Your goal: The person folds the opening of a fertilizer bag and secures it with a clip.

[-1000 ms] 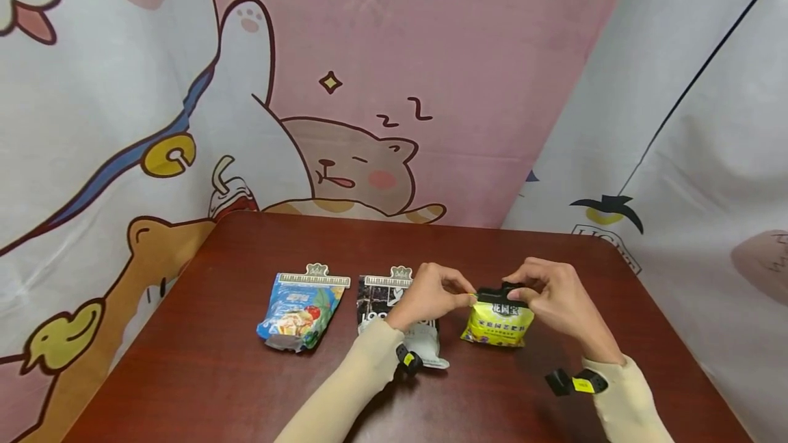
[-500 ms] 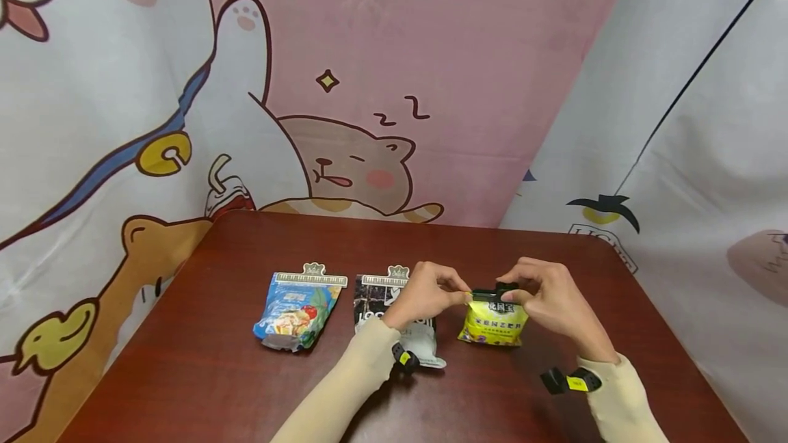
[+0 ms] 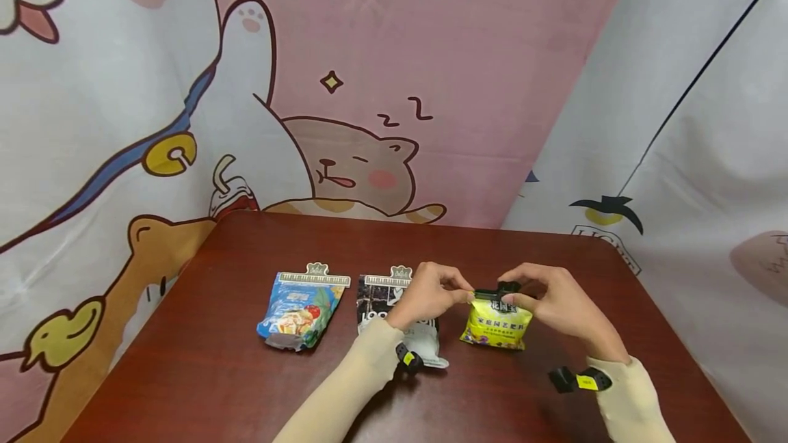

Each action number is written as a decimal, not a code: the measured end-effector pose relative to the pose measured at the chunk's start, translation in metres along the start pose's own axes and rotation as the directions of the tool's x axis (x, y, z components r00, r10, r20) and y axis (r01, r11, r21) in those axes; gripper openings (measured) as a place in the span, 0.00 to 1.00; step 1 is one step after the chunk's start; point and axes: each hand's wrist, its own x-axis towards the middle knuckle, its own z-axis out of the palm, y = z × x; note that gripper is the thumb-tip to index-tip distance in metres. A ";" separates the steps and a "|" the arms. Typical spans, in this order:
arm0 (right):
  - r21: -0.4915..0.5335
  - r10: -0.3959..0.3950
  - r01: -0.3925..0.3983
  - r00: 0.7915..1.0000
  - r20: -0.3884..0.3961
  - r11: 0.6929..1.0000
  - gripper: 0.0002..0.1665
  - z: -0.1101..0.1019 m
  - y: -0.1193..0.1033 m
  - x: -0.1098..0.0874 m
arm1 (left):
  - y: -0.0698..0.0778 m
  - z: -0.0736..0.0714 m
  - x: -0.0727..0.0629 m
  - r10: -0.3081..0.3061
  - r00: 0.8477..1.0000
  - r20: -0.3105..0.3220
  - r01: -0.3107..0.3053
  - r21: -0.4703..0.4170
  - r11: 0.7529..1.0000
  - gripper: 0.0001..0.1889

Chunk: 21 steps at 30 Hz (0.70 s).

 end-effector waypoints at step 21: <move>0.067 0.215 -0.212 0.976 -0.035 0.975 0.20 0.003 0.046 -0.033 | 0.007 0.014 -0.009 -0.194 0.973 -0.123 0.180 -0.117 0.977 0.03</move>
